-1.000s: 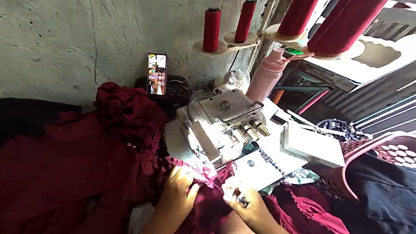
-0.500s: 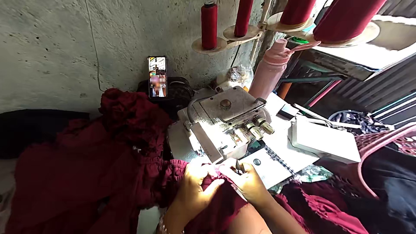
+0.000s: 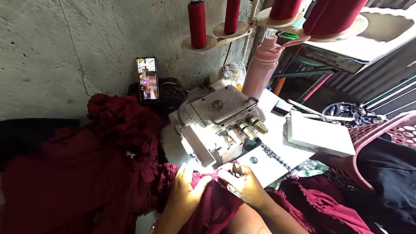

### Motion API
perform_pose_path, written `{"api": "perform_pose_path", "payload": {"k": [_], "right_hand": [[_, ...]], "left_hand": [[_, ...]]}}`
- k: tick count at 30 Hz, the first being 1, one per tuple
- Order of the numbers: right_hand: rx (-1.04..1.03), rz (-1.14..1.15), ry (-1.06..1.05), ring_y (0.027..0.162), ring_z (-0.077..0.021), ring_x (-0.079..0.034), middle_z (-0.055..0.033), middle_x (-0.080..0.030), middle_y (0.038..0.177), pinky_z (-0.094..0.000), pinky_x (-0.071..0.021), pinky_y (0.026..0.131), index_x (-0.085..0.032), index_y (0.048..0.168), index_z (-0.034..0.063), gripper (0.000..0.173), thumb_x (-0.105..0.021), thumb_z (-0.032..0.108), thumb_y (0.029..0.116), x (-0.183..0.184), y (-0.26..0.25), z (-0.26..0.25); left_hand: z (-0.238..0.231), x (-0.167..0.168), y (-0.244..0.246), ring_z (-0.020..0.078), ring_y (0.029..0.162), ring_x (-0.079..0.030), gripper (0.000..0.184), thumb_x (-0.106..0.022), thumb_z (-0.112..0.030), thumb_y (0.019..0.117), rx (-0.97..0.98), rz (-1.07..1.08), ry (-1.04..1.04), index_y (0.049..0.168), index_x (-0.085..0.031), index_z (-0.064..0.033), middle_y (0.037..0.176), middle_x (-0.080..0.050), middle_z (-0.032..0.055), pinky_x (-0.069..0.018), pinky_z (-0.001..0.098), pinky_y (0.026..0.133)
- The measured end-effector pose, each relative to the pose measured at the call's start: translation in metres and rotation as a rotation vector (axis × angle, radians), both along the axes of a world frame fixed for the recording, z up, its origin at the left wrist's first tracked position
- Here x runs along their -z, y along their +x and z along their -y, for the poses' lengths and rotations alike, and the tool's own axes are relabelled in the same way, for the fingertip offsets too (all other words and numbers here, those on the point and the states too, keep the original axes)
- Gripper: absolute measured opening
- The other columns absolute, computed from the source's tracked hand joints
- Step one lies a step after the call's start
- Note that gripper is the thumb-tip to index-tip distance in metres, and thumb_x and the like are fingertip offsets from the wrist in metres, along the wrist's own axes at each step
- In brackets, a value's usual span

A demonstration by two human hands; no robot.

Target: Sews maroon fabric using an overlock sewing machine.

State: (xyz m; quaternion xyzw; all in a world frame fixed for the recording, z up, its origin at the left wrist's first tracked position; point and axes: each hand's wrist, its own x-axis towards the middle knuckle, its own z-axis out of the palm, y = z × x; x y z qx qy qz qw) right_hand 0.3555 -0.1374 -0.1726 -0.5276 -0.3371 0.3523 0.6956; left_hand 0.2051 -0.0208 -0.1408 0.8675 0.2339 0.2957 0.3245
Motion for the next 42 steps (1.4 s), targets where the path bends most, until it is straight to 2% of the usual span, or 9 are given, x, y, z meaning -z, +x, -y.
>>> {"api": "perform_pose_path", "payload": {"k": [2, 8, 10, 13, 16, 22, 28, 35, 42], "right_hand": [[-0.005, -0.007, 0.015, 0.052, 0.0095, -0.049, 0.0138, -0.063, 0.068, -0.0091, -0.0420, 0.049, -0.073, 0.088, 0.0117, 0.010, -0.066, 0.008, 0.0937, 0.000, 0.000, 0.000], [0.065, 0.128, 0.047, 0.059, 0.0107, -0.054, 0.0123, -0.067, 0.074, -0.0084, -0.0462, 0.055, -0.074, 0.088, 0.0096, 0.009, -0.067, 0.009, 0.0930, 0.002, -0.002, -0.001], [0.101, 0.300, 0.119, 0.067, 0.0106, -0.058, 0.0078, -0.071, 0.083, -0.0075, -0.0489, 0.062, -0.074, 0.091, 0.0067, 0.011, -0.068, 0.015, 0.0934, 0.005, -0.002, -0.002], [0.132, 0.519, 0.187, 0.067, 0.0115, -0.048, 0.0057, -0.070, 0.089, -0.0057, -0.0400, 0.060, -0.075, 0.104, 0.0062, 0.030, -0.076, 0.033, 0.0904, 0.003, -0.003, -0.004], [0.212, 0.545, 0.175, 0.075, 0.0073, -0.064, 0.0024, -0.074, 0.085, -0.0088, -0.0518, 0.070, -0.076, 0.089, 0.0054, 0.014, -0.073, 0.019, 0.0906, 0.001, -0.006, -0.009], [0.175, 0.347, 0.088, 0.064, 0.0101, -0.056, 0.0077, -0.070, 0.076, -0.0076, -0.0460, 0.059, -0.075, 0.086, 0.0078, 0.009, -0.072, 0.016, 0.0892, -0.004, -0.007, -0.009], [0.183, 0.332, 0.048, 0.058, 0.0123, -0.046, 0.0099, -0.066, 0.073, -0.0064, -0.0382, 0.053, -0.075, 0.085, 0.0073, 0.009, -0.071, 0.015, 0.0880, -0.008, -0.009, -0.008], [0.254, 0.436, 0.006, 0.061, 0.0115, -0.051, 0.0077, -0.067, 0.073, -0.0071, -0.0412, 0.056, -0.075, 0.082, 0.0078, 0.012, -0.070, 0.017, 0.0870, -0.008, -0.013, -0.009], [0.342, 0.636, -0.097, 0.053, 0.0045, -0.044, 0.0083, -0.053, 0.061, -0.0144, -0.0348, 0.049, -0.064, 0.071, 0.0129, 0.022, -0.068, 0.028, 0.0866, 0.000, -0.010, -0.017]], "left_hand": [[0.000, -0.002, 0.000, 0.0047, 0.104, -0.062, 0.026, -0.067, -0.029, 0.0913, 0.015, -0.027, 0.005, 0.105, -0.071, -0.0069, 0.103, -0.072, 0.0012, -0.0455, 0.0210, 0.096], [-0.001, -0.010, -0.001, 0.0064, 0.109, -0.061, 0.023, -0.061, -0.027, 0.0956, 0.075, -0.078, -0.112, 0.100, -0.074, -0.0081, 0.105, -0.072, 0.0027, -0.0435, 0.0255, 0.099], [-0.001, -0.011, -0.001, 0.0053, 0.107, -0.061, 0.023, -0.062, -0.025, 0.0951, 0.065, -0.073, -0.135, 0.101, -0.074, -0.0070, 0.103, -0.071, 0.0025, -0.0443, 0.0237, 0.098], [0.000, -0.010, 0.000, 0.0053, 0.105, -0.061, 0.021, -0.062, -0.025, 0.0947, 0.050, -0.058, -0.123, 0.099, -0.073, -0.0068, 0.100, -0.071, 0.0023, -0.0445, 0.0239, 0.097], [0.002, -0.009, -0.001, 0.0055, 0.110, -0.061, 0.022, -0.060, -0.023, 0.0957, 0.068, -0.039, -0.143, 0.100, -0.073, -0.0066, 0.105, -0.071, 0.0029, -0.0443, 0.0244, 0.100], [0.006, -0.006, 0.002, 0.0080, 0.096, -0.065, 0.028, -0.051, -0.019, 0.0977, -0.032, -0.010, 0.007, 0.096, -0.074, -0.0027, 0.091, -0.071, 0.0051, -0.0490, 0.0236, 0.090], [0.019, -0.007, 0.004, 0.0195, 0.084, -0.065, 0.028, -0.047, -0.014, 0.0957, -0.167, -0.094, 0.472, 0.086, -0.071, -0.0044, 0.079, -0.067, 0.0069, -0.0502, 0.0277, 0.082], [0.026, -0.004, 0.005, 0.0213, 0.085, -0.067, 0.029, -0.048, -0.015, 0.0943, -0.244, -0.127, 0.505, 0.089, -0.075, -0.0055, 0.083, -0.072, 0.0062, -0.0505, 0.0323, 0.083], [0.024, 0.002, 0.006, 0.0222, 0.075, -0.066, 0.028, -0.055, -0.024, 0.0928, -0.369, -0.160, 0.519, 0.083, -0.073, -0.0042, 0.078, -0.070, 0.0075, -0.0508, 0.0343, 0.070]]}}
